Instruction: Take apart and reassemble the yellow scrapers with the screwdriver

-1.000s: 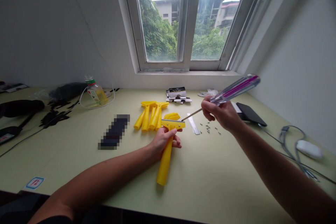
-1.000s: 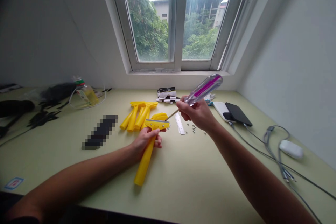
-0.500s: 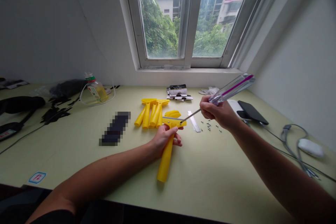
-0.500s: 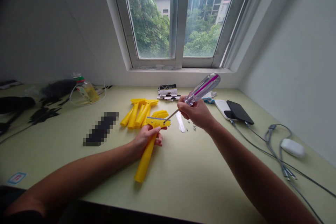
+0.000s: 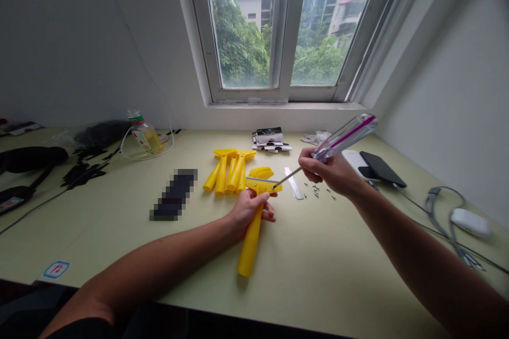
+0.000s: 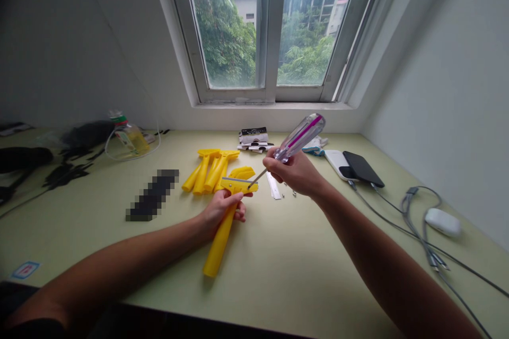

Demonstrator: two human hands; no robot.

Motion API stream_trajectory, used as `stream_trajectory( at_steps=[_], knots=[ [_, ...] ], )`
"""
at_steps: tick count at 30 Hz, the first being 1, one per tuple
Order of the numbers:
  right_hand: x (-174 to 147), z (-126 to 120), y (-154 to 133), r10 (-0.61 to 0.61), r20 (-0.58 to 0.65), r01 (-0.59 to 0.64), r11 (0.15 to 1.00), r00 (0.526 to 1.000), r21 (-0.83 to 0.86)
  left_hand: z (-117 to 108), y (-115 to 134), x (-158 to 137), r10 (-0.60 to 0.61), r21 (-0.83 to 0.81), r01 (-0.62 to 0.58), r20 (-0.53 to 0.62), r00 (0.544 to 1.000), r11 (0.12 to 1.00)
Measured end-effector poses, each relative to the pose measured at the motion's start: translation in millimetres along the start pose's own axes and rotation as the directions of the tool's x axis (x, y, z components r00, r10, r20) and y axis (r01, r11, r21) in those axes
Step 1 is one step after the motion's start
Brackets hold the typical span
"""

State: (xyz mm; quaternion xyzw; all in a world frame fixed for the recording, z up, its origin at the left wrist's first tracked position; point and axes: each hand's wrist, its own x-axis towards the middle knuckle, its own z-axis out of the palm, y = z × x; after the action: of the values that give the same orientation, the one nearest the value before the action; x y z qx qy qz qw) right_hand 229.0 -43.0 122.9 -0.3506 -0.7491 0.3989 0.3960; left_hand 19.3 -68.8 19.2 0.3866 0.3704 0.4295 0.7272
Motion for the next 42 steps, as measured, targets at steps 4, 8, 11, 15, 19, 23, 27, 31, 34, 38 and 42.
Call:
stream_trajectory(
  at_steps=[4, 8, 11, 15, 19, 23, 27, 31, 34, 38, 42],
  knots=[
    [-3.8, -5.1, -10.5, 0.043, 0.128, -0.039, 0.998, 0.991, -0.04, -0.6, -1.0, 0.8, 0.002, 0.006, -0.002, -0.012, 1.0, 1.0],
    [-3.3, -14.2, -16.4, -0.001, 0.153, 0.033, 0.978, 0.988, -0.206, -1.0, -1.8, 1.2, -0.006, 0.019, 0.006, -0.005, 1.0, 1.0],
    [-2.4, -17.0, -14.3, -0.042, 0.195, 0.078, 0.981, 0.98, -0.176, -1.1, -2.1, 1.4, -0.011, 0.017, 0.011, -0.007, 1.0, 1.0],
    [-4.8, -15.9, -11.7, 0.0, 0.23, 0.013, 0.998, 0.973, -0.054, -1.2, -2.6, 2.2, -0.022, 0.01, 0.022, -0.024, 0.999, 1.0],
    [-7.6, -22.4, -20.6, -0.007, 0.299, 0.038, 0.994, 0.954, -0.1, -2.0, -3.4, 3.9, -0.023, 0.013, 0.023, -0.021, 1.0, 1.0],
    [-8.2, -34.9, -28.8, -0.105, 0.371, 0.183, 0.966, 0.922, -0.18, -2.2, -3.4, 3.7, -0.029, 0.02, 0.029, -0.015, 0.999, 0.999],
    [-8.1, -33.4, -23.2, -0.032, 0.188, 0.058, 0.989, 0.982, -0.135, -1.2, -3.5, 2.1, -0.022, 0.036, 0.022, -0.018, 1.0, 0.999],
    [-4.4, -12.3, -15.0, -0.106, -0.177, 0.099, 0.994, 0.978, -0.047, -0.5, -4.9, 2.6, -0.013, 0.061, 0.012, 0.004, 1.0, 0.998],
    [-3.0, 1.4, -16.1, -0.215, -0.283, 0.195, 0.976, 0.935, -0.096, 0.4, -5.0, 3.2, -0.002, 0.077, 0.003, -0.009, 1.0, 0.997],
    [-7.9, 1.9, -25.5, -0.257, -0.246, 0.21, 0.956, 0.934, -0.204, 2.4, -3.6, 2.6, -0.005, 0.099, 0.009, -0.044, 0.999, 0.995],
    [-11.8, -1.0, -33.4, -0.307, -0.294, 0.225, 0.933, 0.905, -0.281, 2.6, -4.7, 2.2, 0.006, 0.099, -0.002, -0.04, 0.999, 0.995]
  ],
)
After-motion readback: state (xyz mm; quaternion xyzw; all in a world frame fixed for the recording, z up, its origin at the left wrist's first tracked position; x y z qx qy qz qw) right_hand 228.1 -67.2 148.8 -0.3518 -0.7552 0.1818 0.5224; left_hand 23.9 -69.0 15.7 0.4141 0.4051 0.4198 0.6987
